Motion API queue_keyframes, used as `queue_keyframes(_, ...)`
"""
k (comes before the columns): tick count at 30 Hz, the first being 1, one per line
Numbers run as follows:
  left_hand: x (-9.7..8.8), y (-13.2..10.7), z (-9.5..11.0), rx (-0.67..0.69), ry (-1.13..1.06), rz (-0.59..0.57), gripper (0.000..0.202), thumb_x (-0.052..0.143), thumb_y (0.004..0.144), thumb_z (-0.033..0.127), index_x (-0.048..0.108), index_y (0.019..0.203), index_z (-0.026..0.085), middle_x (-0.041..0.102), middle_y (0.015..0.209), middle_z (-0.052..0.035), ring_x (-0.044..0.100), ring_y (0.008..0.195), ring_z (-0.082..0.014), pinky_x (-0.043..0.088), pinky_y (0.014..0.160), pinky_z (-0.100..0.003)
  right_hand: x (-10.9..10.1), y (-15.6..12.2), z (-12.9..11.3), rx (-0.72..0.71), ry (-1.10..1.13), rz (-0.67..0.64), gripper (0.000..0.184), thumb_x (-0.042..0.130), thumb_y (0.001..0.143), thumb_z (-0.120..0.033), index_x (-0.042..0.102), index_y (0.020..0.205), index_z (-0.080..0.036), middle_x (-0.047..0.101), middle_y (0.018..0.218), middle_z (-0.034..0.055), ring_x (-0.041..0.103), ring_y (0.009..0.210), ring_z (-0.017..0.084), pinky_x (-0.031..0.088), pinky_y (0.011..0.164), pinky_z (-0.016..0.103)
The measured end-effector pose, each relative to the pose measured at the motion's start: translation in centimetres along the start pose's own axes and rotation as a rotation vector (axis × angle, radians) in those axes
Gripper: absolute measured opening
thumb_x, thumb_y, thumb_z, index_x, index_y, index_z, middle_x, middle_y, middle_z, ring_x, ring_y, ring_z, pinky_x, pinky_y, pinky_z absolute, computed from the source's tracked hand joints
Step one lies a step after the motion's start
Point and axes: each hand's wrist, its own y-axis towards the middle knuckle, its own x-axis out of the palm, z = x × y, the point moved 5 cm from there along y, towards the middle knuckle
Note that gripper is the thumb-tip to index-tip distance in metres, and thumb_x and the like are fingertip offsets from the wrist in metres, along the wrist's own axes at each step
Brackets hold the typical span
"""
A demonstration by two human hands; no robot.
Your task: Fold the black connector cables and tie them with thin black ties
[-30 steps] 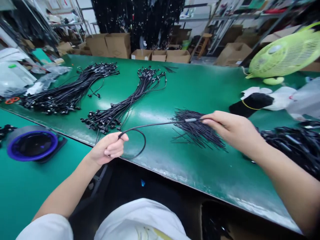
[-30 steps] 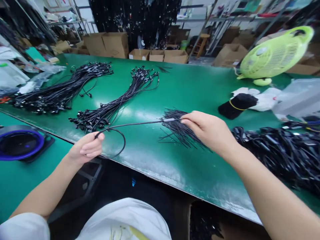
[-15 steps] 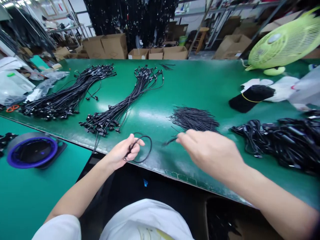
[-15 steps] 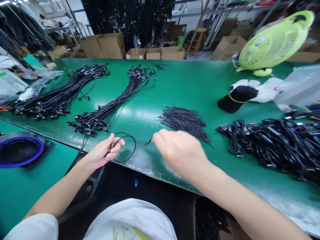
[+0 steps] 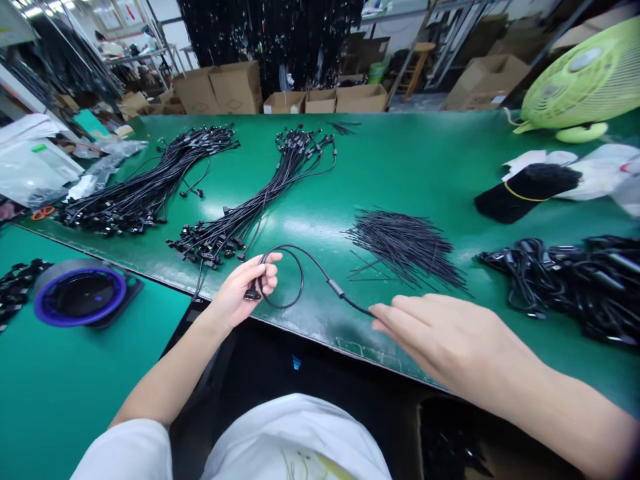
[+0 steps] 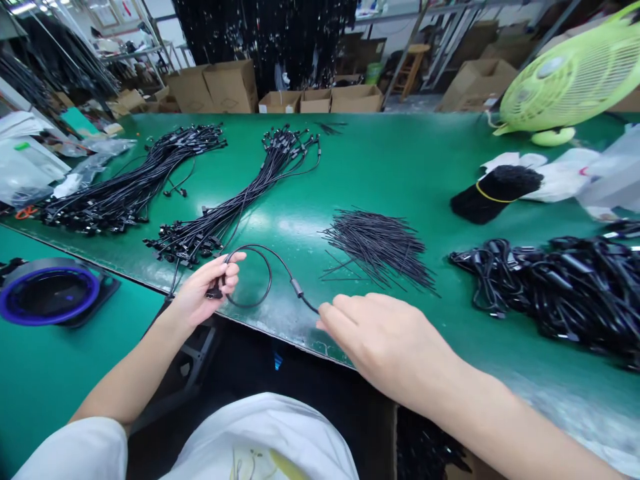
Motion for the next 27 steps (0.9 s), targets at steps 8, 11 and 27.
queue_keyframes(8, 4.1, -1.7, -4.0, 0.183, 0.691, -0.266, 0.027, 0.056, 0.091, 0.043, 0.069, 0.094, 0.019, 0.069, 0.106, -0.0097, 0.062, 0.101, -0.0211, 0.045, 0.093, -0.033, 2.8, 2.9, -1.8, 0.067, 0.438, -0.177, 0.029, 0.042, 0.099, -0.024, 0.06, 0.078, -0.017, 0.064, 0.072, 0.0027, 0.056, 0.059, 0.012, 0.035, 0.055, 0.024)
queue_keyframes(11, 5.0, -2.6, -5.0, 0.204, 0.79, -0.34, 0.028, 0.052, 0.093, 0.045, 0.065, 0.093, 0.02, 0.063, 0.073, -0.0032, 0.057, 0.07, -0.0155, 0.045, 0.077, -0.03, 3.2, 3.7, 0.6, 0.308, 0.748, -0.024, 0.026, 0.047, 0.098, -0.034, 0.06, 0.082, -0.018, 0.064, 0.076, 0.0018, 0.058, 0.067, 0.011, 0.042, 0.063, 0.022)
queue_keyframes(27, 4.9, -1.7, -7.0, 0.004, 0.158, -0.243, 0.05, 0.051, 0.087, 0.063, 0.048, 0.066, 0.018, 0.034, 0.051, 0.0082, 0.044, 0.05, -0.01, 0.046, 0.074, -0.032, 10.0, 1.9, -0.4, 1.076, 2.179, 0.229, 0.053, 0.078, 0.069, -0.055, 0.04, 0.067, -0.018, 0.029, 0.059, -0.0088, 0.022, 0.048, 0.002, 0.023, 0.042, 0.017)
